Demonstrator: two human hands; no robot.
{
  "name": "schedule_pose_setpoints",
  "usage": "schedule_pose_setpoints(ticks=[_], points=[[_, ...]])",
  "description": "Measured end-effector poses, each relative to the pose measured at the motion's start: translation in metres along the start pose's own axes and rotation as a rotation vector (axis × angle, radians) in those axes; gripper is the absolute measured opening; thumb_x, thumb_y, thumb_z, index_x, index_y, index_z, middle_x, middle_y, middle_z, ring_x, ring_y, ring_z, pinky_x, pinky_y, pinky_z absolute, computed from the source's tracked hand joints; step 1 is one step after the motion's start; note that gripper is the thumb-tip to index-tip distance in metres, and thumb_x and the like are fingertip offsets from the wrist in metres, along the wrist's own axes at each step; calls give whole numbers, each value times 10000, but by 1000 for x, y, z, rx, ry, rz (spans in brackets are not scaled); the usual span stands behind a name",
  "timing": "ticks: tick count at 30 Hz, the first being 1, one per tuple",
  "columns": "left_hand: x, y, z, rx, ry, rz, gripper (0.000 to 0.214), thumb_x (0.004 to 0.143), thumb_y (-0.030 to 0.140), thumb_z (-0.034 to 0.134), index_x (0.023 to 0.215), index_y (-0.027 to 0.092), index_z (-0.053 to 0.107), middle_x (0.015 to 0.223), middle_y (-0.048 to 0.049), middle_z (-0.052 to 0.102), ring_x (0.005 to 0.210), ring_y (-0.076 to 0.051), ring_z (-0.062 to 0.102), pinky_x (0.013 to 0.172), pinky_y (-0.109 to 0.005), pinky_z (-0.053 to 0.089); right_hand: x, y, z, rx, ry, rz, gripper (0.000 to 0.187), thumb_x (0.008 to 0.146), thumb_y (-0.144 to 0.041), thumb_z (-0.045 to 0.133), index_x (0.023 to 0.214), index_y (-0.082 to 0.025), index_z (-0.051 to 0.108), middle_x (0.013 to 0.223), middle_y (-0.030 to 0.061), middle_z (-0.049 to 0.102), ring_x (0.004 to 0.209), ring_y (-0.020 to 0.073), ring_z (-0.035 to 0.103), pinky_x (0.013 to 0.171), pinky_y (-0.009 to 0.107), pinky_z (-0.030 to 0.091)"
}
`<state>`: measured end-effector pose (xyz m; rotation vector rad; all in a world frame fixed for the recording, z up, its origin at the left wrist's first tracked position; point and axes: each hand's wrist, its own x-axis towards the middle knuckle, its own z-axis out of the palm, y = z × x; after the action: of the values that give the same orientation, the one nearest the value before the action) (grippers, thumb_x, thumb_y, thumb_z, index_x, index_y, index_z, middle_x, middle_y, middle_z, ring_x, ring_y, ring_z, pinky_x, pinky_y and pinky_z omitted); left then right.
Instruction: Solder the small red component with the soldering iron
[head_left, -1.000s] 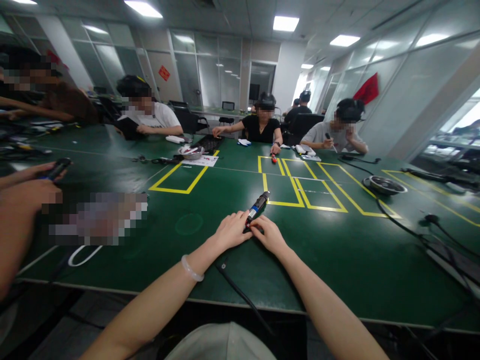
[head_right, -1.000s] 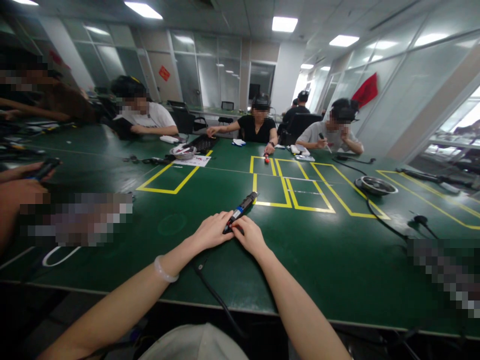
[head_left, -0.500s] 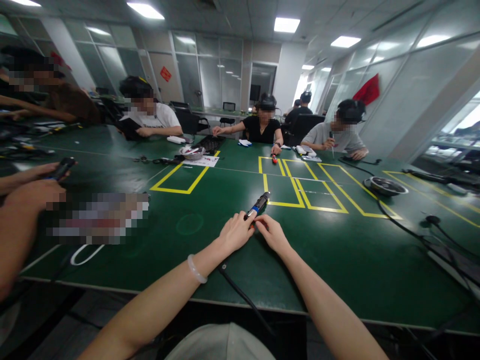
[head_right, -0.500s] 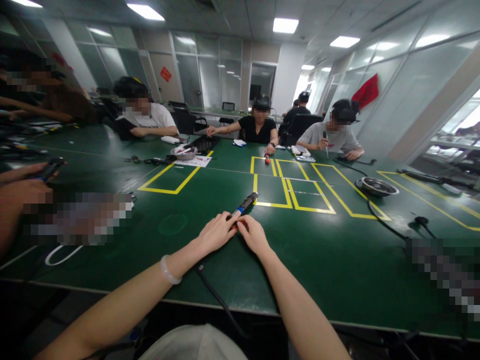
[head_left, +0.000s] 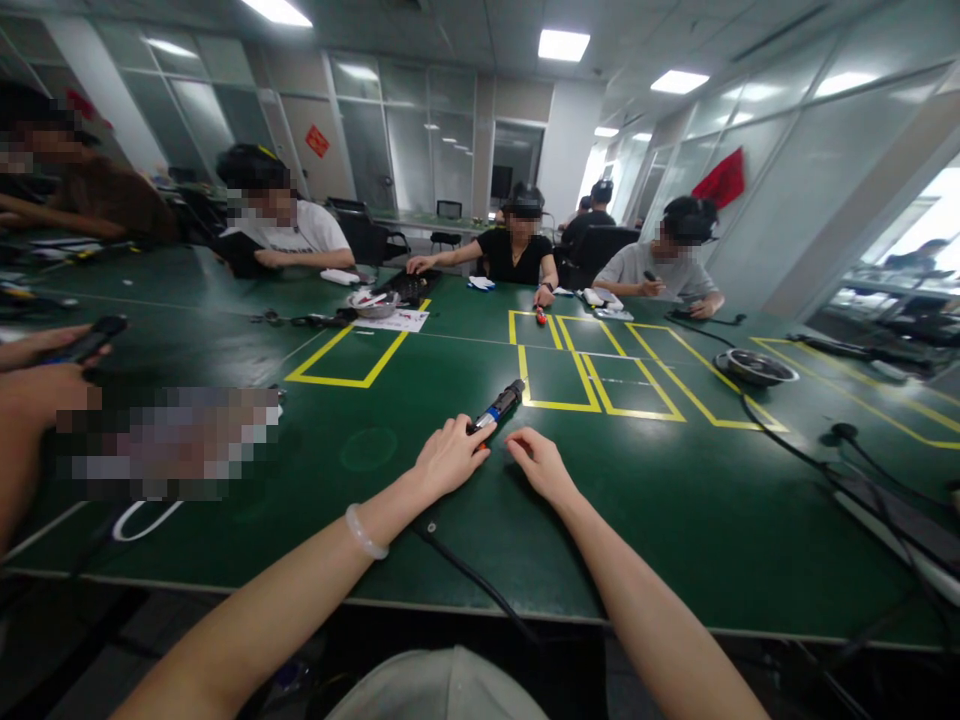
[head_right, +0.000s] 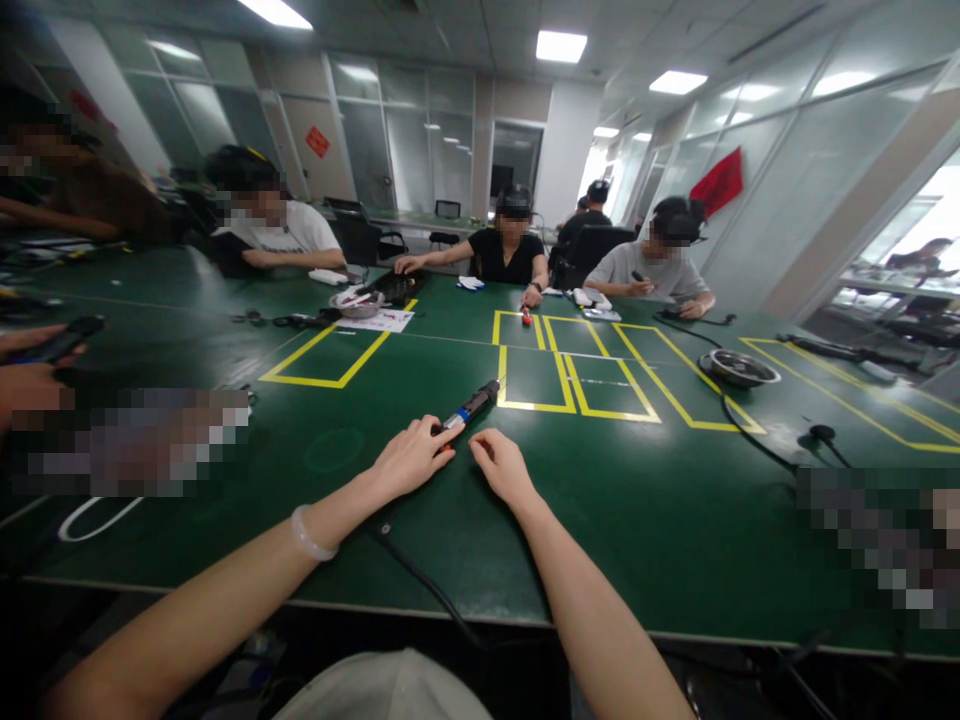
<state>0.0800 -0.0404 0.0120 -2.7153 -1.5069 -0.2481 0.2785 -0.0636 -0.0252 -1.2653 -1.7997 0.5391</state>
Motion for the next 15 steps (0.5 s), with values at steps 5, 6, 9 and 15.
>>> schedule_pose_setpoints(ticks=[5, 6, 9, 15], points=[[0, -29, -4, 40, -25, -97, 493, 931, 461, 390, 1419, 394, 407, 1224, -98, 473, 1039, -259, 504, 851, -381, 447, 0, 3, 1, -13, -5, 6, 197, 915, -313, 493, 916, -195, 651, 851, 35, 659, 742, 169, 583, 695, 278, 445], [-1, -37, -5, 43, -33, -125, 493, 933, 469, 379, 1419, 396, 407, 1232, -99, 470, 1044, -260, 502, 858, -384, 445, 0, 4, 1, -14, -8, 6, 195, 915, -313, 494, 910, -197, 651, 842, 33, 657, 734, 168, 581, 687, 276, 443], [-3, -62, -7, 56, -56, -217, 506, 934, 496, 344, 1429, 400, 390, 1246, -106, 463, 1043, -268, 502, 862, -401, 445, 0, 4, 2, -21, -20, 1, 194, 914, -315, 495, 898, -200, 650, 821, 30, 651, 719, 166, 574, 668, 271, 438], [-8, -119, -8, 63, -86, -396, 534, 922, 545, 288, 1437, 425, 366, 1289, -119, 444, 1089, -311, 496, 880, -456, 443, 0, 4, -2, -24, -17, -7, 200, 915, -307, 492, 909, -199, 660, 845, 33, 656, 747, 166, 581, 686, 267, 439]])
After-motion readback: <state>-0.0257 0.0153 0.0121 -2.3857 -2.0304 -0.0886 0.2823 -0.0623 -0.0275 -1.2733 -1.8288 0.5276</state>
